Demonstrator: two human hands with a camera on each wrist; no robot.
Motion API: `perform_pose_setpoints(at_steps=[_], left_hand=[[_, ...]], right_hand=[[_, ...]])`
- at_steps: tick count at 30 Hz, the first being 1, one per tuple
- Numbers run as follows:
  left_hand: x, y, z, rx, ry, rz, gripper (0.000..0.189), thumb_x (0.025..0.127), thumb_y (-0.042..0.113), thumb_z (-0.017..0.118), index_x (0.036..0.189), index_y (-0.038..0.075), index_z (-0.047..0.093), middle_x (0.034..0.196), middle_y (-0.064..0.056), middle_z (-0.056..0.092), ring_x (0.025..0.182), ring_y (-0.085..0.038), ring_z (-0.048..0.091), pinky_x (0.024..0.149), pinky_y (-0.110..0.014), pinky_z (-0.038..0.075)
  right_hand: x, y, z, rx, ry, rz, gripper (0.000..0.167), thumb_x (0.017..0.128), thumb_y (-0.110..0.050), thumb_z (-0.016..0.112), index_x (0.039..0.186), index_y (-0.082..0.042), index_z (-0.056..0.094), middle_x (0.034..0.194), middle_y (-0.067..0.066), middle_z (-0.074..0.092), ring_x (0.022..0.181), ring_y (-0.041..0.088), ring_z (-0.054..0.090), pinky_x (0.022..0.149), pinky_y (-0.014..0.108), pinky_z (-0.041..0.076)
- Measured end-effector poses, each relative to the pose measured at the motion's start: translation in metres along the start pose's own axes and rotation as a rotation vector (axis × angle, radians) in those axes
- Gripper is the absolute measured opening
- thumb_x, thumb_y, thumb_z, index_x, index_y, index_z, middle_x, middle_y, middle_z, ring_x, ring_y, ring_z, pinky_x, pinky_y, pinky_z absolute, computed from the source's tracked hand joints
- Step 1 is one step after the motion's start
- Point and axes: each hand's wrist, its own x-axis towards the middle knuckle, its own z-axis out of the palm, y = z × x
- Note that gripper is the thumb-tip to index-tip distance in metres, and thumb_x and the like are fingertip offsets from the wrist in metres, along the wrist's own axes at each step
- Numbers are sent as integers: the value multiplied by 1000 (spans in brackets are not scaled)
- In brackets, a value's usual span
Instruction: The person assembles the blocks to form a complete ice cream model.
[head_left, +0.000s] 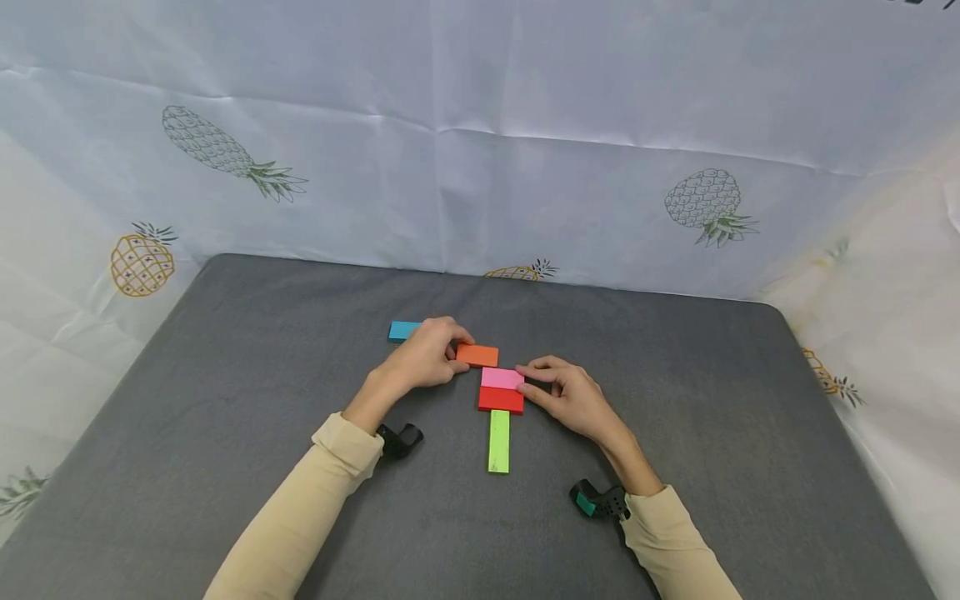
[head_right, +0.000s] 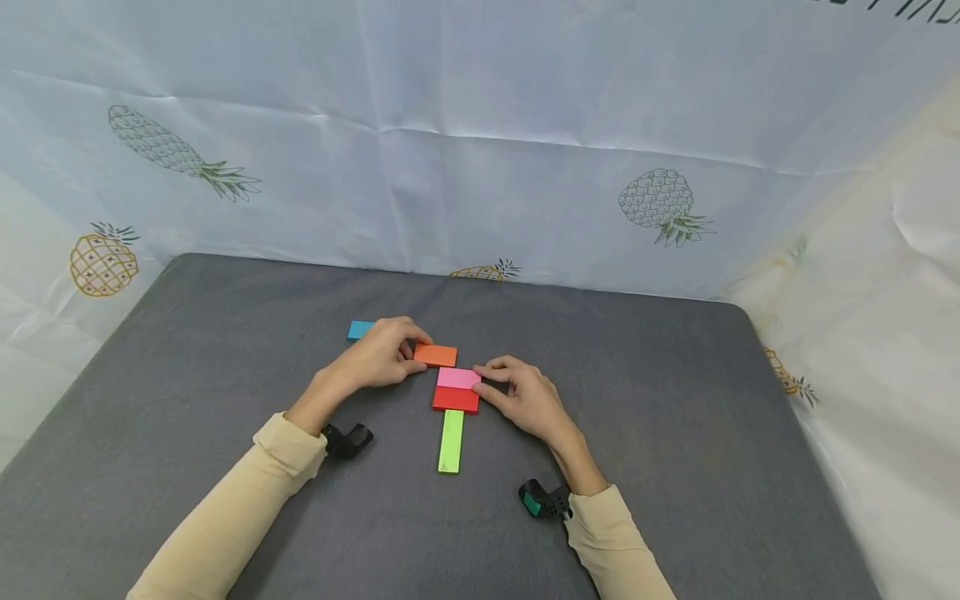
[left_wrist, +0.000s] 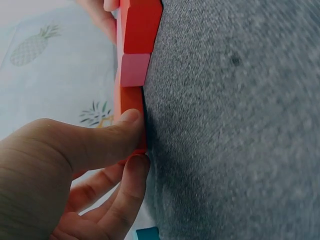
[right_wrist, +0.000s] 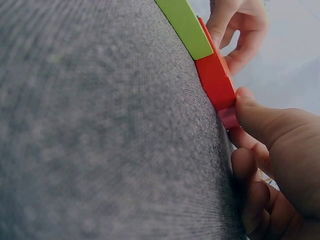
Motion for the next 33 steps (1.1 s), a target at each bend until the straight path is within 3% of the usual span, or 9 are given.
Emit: perform_pose_setpoints(at_steps=[10, 18, 25, 33], left_hand=[[4, 2, 5, -22, -15, 17, 32, 91, 9, 77, 122, 1, 72, 114, -14, 70, 82, -15, 63, 75, -27, 56], [0, -2, -1, -63, -44, 17, 42, 91, 11, 77, 130, 1, 67, 125, -16, 68, 92, -19, 70, 83, -32, 60], [-3, -5, -10, -48, -52, 14, 35, 94, 10, 73, 128, 2, 69, 123, -15, 67, 89, -18, 70, 83, -32, 60], [-3, -2, -7, -45, -68, 32, 30, 96, 6, 69, 125, 0, 70, 119, -17, 69, 89, -19, 70, 81, -32, 60]], right_hand=[[1, -1, 0, 6, 0, -7, 37, 94, -25, 75, 128, -11, 73, 119, 7, 71, 61, 3, 46, 55, 20, 41], [2, 0, 0, 0, -2, 2, 36, 94, -25, 76, 127, -12, 74, 119, 8, 72, 59, 3, 45, 54, 21, 40], [1, 3, -2, 36, -1, -15, 41, 95, -21, 74, 134, -12, 69, 120, 11, 72, 50, 3, 40, 47, 21, 36], [0, 3, -3, 106, -1, 9, 38, 93, -19, 76, 130, -8, 71, 120, 12, 72, 42, 4, 41, 43, 21, 37]])
